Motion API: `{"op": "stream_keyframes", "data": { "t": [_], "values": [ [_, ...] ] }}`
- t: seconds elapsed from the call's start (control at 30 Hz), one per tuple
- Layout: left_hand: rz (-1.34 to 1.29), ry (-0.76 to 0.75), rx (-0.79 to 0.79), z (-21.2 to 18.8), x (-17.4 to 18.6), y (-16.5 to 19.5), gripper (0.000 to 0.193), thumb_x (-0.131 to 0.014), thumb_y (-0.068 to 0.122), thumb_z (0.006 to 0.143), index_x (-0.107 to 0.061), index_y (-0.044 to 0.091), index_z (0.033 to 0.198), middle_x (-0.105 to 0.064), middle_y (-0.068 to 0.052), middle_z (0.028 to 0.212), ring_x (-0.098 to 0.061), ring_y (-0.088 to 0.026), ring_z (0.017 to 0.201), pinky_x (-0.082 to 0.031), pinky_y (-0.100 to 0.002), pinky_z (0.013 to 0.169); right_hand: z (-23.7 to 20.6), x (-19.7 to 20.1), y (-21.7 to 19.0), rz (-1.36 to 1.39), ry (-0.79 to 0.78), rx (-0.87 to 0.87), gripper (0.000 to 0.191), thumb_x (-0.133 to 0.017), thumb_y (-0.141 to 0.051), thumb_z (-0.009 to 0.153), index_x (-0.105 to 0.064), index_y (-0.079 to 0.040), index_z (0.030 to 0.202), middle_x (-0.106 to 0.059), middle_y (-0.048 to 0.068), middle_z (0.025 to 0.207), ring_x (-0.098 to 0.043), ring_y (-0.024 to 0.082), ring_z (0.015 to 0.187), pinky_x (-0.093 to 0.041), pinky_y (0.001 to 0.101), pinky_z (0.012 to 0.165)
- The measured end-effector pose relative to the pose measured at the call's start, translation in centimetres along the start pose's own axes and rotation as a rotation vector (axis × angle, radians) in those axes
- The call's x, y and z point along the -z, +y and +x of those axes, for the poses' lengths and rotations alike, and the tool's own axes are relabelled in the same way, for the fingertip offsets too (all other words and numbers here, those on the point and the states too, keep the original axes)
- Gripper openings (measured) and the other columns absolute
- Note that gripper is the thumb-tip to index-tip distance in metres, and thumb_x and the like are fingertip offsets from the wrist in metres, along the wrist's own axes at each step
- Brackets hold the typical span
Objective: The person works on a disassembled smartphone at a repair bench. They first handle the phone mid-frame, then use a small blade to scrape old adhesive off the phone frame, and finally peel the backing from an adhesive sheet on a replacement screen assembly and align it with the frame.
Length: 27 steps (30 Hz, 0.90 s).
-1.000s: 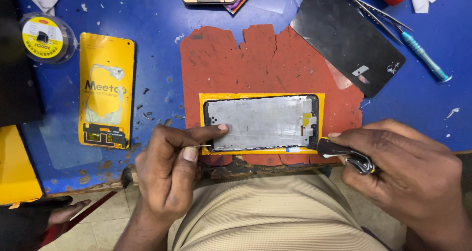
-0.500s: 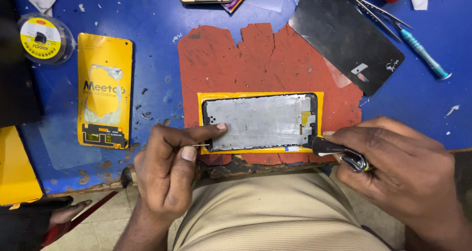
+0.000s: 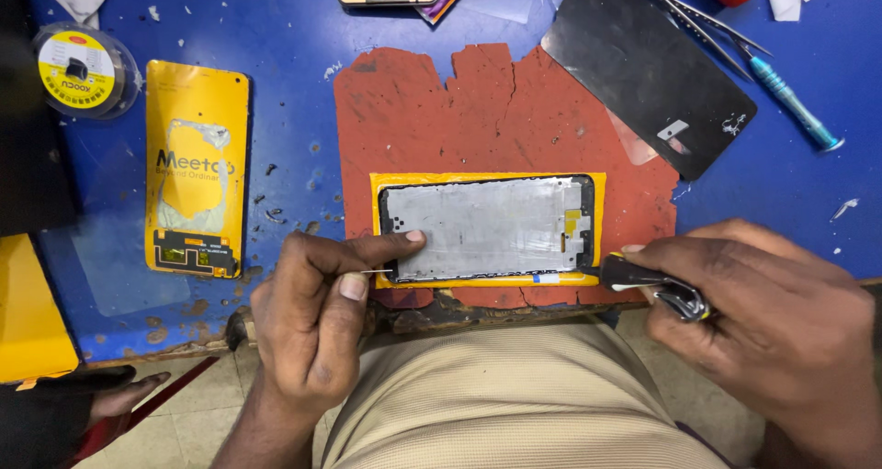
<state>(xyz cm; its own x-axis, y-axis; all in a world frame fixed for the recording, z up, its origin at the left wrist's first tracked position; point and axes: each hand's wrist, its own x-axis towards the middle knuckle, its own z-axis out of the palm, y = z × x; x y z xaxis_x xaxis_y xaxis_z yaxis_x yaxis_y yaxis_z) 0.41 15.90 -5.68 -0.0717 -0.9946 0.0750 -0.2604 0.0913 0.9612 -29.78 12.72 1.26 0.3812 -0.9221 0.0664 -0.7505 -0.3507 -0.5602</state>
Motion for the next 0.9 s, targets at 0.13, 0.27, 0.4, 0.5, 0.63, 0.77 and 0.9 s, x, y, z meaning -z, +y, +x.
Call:
{"op": "stream_keyframes", "data": {
  "t": [0.13, 0.27, 0.4, 0.5, 0.63, 0.77, 0.9],
  "values": [
    [-0.007, 0.007, 0.053, 0.01, -0.14, -0.04, 0.008, -0.042, 0.000, 0.102, -0.049, 0.001, 0.098, -0.082, -0.017, 0.110, -0.053, -0.004, 0.053, -0.047, -0.023, 0.053, -0.14, 0.18, 0.06, 0.006, -0.002, -0.010, 0.037, -0.077, 0.003, 0.067, -0.070, 0.006, 0.102, -0.073, 0.012, 0.093, -0.074, 0.025, 0.086, -0.058, 0.0335, 0.073],
    [-0.015, 0.008, 0.065, 0.05, -0.14, -0.01, 0.007, -0.043, 0.000, 0.100, -0.049, 0.001, 0.097, -0.082, -0.018, 0.109, -0.050, -0.003, 0.049, -0.047, -0.023, 0.050, -0.16, -0.15, 0.23, 0.008, 0.005, 0.018, 0.039, -0.080, -0.001, 0.064, -0.071, 0.006, 0.101, -0.074, 0.012, 0.092, -0.073, 0.025, 0.085, -0.057, 0.0336, 0.071],
    [-0.008, 0.002, 0.008, 0.09, -0.05, 0.00, 0.007, -0.042, 0.000, 0.102, -0.048, 0.001, 0.100, -0.080, -0.018, 0.111, -0.055, -0.003, 0.054, -0.049, -0.023, 0.055, -0.26, 0.07, 0.14, -0.028, 0.012, -0.015, 0.032, -0.075, 0.005, 0.069, -0.071, 0.006, 0.100, -0.074, 0.013, 0.092, -0.074, 0.025, 0.084, -0.058, 0.0335, 0.071],
    [-0.002, 0.002, 0.033, 0.05, -0.18, 0.08, 0.007, -0.043, 0.001, 0.102, -0.048, 0.001, 0.099, -0.081, -0.017, 0.110, -0.053, -0.002, 0.052, -0.048, -0.022, 0.052, -0.19, 0.08, 0.05, -0.022, 0.016, -0.001, 0.033, -0.076, 0.003, 0.068, -0.071, 0.006, 0.100, -0.074, 0.012, 0.091, -0.074, 0.025, 0.084, -0.058, 0.0340, 0.071],
    [-0.010, 0.007, 0.040, 0.09, -0.15, 0.06, 0.006, -0.043, 0.001, 0.101, -0.049, 0.001, 0.098, -0.081, -0.018, 0.110, -0.048, -0.002, 0.049, -0.046, -0.022, 0.050, -0.21, 0.14, -0.08, -0.015, 0.011, -0.034, 0.033, -0.077, 0.004, 0.067, -0.071, 0.005, 0.100, -0.074, 0.011, 0.090, -0.074, 0.025, 0.084, -0.057, 0.0338, 0.072],
    [-0.034, 0.013, 0.066, -0.03, -0.18, 0.00, 0.007, -0.043, 0.001, 0.101, -0.049, 0.001, 0.097, -0.081, -0.018, 0.110, -0.047, -0.001, 0.048, -0.045, -0.022, 0.048, -0.31, 0.19, 0.01, -0.065, 0.028, -0.055, 0.030, -0.074, 0.007, 0.070, -0.072, 0.006, 0.101, -0.074, 0.012, 0.090, -0.074, 0.025, 0.083, -0.057, 0.0327, 0.068],
    [-0.050, 0.014, 0.077, -0.10, -0.31, -0.07, 0.007, -0.042, 0.000, 0.101, -0.047, 0.001, 0.096, -0.081, -0.018, 0.111, -0.046, -0.001, 0.048, -0.044, -0.021, 0.048, -0.30, 0.03, 0.22, -0.007, 0.028, 0.015, 0.033, -0.077, 0.003, 0.067, -0.070, 0.006, 0.099, -0.073, 0.012, 0.089, -0.073, 0.024, 0.082, -0.056, 0.0327, 0.069]
  ]
}}
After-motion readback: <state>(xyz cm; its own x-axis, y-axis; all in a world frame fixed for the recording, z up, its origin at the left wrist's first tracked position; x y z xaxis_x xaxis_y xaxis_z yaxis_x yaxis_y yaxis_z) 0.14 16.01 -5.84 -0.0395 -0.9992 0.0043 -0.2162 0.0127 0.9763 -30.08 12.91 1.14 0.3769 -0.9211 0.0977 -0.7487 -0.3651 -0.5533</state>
